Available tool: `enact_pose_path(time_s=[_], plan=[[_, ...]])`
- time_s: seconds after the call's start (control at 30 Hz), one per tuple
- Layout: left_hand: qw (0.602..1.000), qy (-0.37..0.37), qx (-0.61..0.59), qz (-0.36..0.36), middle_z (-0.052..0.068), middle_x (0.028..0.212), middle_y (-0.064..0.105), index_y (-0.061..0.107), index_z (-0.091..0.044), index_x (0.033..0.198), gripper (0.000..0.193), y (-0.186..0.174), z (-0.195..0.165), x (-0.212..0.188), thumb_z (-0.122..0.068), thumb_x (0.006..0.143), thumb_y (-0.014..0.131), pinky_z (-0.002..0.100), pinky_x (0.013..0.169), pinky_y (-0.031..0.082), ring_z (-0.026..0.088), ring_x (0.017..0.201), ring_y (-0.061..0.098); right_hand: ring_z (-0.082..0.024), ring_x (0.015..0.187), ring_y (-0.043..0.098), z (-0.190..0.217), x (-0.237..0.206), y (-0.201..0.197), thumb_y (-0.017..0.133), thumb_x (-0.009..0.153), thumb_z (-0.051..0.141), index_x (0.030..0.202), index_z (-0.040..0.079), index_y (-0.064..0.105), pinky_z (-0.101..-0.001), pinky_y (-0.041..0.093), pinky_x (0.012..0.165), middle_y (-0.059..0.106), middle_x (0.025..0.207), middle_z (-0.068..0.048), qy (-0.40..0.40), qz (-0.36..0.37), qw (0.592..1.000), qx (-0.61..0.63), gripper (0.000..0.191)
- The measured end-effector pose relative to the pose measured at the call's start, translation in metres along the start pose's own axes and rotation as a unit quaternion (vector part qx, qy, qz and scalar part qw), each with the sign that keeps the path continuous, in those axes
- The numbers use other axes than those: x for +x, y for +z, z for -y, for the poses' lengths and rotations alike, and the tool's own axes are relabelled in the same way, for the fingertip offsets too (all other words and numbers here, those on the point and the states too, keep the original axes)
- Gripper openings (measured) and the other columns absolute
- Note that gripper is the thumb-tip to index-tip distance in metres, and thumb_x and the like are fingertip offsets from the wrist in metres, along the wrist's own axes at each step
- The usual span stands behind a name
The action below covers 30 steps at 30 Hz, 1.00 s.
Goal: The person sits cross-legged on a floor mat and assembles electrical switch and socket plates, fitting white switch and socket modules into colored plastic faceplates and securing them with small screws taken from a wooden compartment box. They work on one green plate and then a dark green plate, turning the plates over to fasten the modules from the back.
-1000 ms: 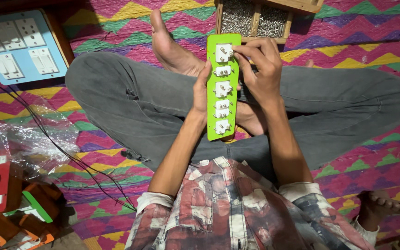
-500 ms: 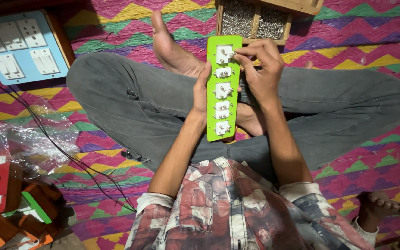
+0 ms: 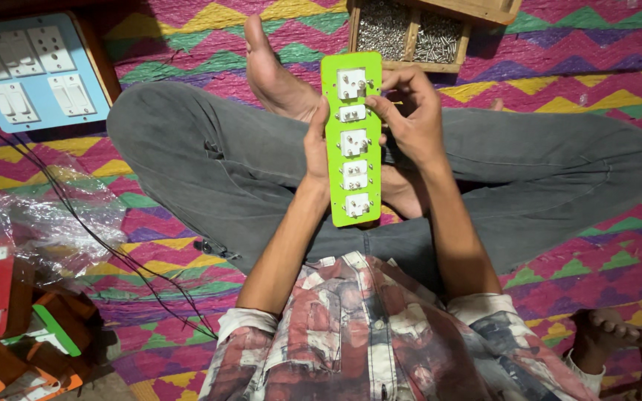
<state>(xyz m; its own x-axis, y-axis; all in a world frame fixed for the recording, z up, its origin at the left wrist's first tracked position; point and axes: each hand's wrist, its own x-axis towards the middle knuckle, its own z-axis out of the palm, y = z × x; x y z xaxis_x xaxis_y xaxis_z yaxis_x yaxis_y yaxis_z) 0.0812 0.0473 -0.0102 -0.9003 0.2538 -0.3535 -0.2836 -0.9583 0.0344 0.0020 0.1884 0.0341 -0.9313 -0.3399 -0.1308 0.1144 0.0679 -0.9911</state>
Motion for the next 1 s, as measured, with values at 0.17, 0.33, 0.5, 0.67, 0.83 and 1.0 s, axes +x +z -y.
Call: enact_pose_path(time_s=[0.17, 0.33, 0.5, 0.67, 0.83, 1.0], plan=[[1.0, -0.006, -0.016, -0.006, 0.017, 0.103, 0.074, 0.057, -0.003, 0.14, 0.068, 0.001, 0.001, 0.0, -0.061, 0.105, 0.044, 0.04, 0.069, 0.063, 0.032, 0.084, 0.075, -0.018, 0.117, 0.062, 0.007, -0.002, 0.002, 0.072, 0.096, -0.002, 0.133, -0.005, 0.055, -0.0284, 0.057, 0.094, 0.062, 0.13, -0.016, -0.101, 0.002, 0.99, -0.102, 0.041], [1.0, 0.01, -0.021, -0.004, 0.017, 0.105, 0.073, 0.057, -0.002, 0.139, 0.067, 0.005, 0.001, 0.001, -0.059, 0.106, 0.045, 0.04, 0.071, 0.063, 0.032, 0.084, 0.075, -0.011, 0.082, 0.07, 0.009, -0.002, 0.005, 0.075, 0.105, 0.004, 0.125, 0.005, 0.056, -0.0209, 0.053, 0.057, 0.072, 0.113, -0.009, 0.029, 0.003, 1.0, -0.002, 0.028], [0.999, 0.011, -0.03, -0.005, 0.017, 0.106, 0.073, 0.057, -0.002, 0.139, 0.067, 0.006, 0.001, 0.0, -0.059, 0.106, 0.046, 0.04, 0.072, 0.062, 0.032, 0.085, 0.074, -0.016, 0.109, 0.065, 0.002, -0.003, 0.003, 0.073, 0.102, 0.0, 0.137, 0.0, 0.056, -0.0265, 0.057, 0.084, 0.065, 0.13, -0.014, -0.097, 0.013, 0.99, -0.102, 0.039], [1.0, 0.009, -0.026, -0.003, 0.017, 0.105, 0.073, 0.057, -0.002, 0.139, 0.068, 0.005, 0.0, 0.0, -0.06, 0.105, 0.046, 0.041, 0.072, 0.062, 0.032, 0.084, 0.074, -0.009, 0.095, 0.07, -0.001, -0.004, 0.003, 0.077, 0.108, 0.003, 0.117, 0.009, 0.051, -0.0215, 0.057, 0.071, 0.074, 0.128, -0.009, -0.036, 0.003, 0.999, 0.009, 0.028], [1.0, 0.007, -0.029, 0.0, 0.017, 0.105, 0.073, 0.057, -0.003, 0.138, 0.067, 0.006, 0.0, 0.0, -0.06, 0.105, 0.046, 0.04, 0.072, 0.062, 0.032, 0.084, 0.074, -0.011, 0.093, 0.068, 0.001, -0.004, 0.003, 0.075, 0.102, 0.0, 0.129, 0.002, 0.063, -0.0233, 0.054, 0.071, 0.07, 0.125, -0.011, -0.043, 0.007, 0.994, -0.098, 0.03], [1.0, 0.007, -0.018, 0.007, 0.018, 0.103, 0.074, 0.059, -0.001, 0.138, 0.069, 0.005, 0.0, -0.001, -0.06, 0.106, 0.045, 0.04, 0.071, 0.062, 0.032, 0.084, 0.074, -0.01, 0.088, 0.067, 0.001, -0.004, 0.004, 0.076, 0.104, 0.003, 0.115, 0.003, 0.05, -0.023, 0.053, 0.066, 0.072, 0.121, -0.011, -0.034, -0.006, 0.999, -0.019, 0.029]])
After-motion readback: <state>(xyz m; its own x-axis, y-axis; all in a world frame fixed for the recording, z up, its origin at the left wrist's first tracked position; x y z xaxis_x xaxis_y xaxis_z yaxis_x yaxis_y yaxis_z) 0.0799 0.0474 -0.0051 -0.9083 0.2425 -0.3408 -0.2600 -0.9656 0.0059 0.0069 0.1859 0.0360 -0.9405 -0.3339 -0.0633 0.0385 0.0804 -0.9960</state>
